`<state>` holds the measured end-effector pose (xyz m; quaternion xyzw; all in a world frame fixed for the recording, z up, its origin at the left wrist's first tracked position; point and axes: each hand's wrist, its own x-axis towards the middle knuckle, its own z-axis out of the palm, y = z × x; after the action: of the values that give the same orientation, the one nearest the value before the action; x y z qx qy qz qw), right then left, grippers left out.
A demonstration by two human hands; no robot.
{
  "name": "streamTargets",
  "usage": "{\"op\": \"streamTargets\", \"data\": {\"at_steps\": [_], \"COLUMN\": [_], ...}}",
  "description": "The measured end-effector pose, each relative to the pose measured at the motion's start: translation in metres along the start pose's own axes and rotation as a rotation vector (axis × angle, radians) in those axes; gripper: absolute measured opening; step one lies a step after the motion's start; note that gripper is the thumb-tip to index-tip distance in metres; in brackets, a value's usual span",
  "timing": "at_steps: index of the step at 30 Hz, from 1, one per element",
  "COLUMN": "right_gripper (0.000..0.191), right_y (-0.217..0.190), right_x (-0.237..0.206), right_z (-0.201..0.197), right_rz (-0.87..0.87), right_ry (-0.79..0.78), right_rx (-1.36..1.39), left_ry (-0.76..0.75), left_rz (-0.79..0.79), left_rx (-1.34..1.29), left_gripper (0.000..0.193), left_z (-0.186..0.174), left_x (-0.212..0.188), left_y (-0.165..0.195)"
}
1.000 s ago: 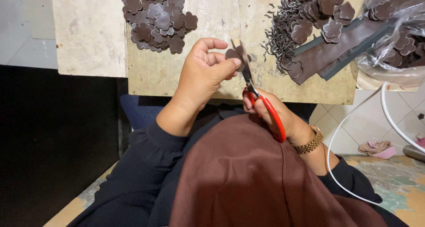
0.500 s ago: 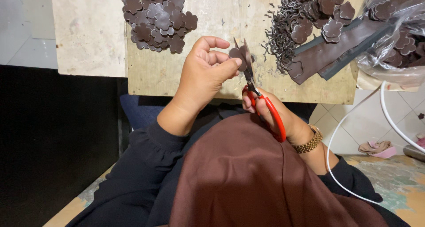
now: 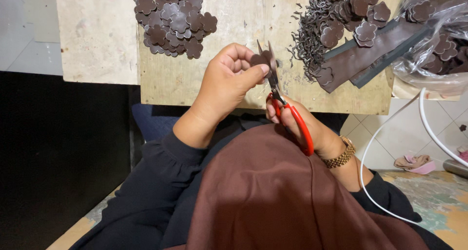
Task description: The person uses red-handled scissors to cut flower-shaped pieces from a dark brown sheet of material. They trim the edges of each piece, then place the finished shapes into a pile on the table. The process is repeated for multiple pieces.
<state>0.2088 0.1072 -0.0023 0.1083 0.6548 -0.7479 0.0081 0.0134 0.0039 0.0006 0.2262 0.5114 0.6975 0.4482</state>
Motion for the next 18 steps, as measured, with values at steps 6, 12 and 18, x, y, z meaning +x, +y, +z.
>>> {"op": "streamTargets", "data": {"at_steps": [6,12,18], "right_gripper": [0.065,0.064,0.062], "right_y": [0.0024,0.0016,0.0063], "right_x": [0.0004,-0.0023,-0.0030], "right_z": [0.0017,-0.0005,-0.0003], "right_rz": [-0.023,-0.008,0.011], "right_ry": [-0.024,-0.048,-0.010], "right_rx": [0.113,0.089,0.062], "left_ry": [-0.056,-0.042,-0.040], "left_rz": [-0.088,-0.187,-0.245], "left_rx": [-0.047,-0.113,-0.126], "left_gripper": [0.015,0.014,0.015], "left_z": [-0.0010,0.0007,-0.0011], "left_x": [-0.0019,-0.0045,-0.0033], "left_y": [0.0034,0.0078,0.0095]}}
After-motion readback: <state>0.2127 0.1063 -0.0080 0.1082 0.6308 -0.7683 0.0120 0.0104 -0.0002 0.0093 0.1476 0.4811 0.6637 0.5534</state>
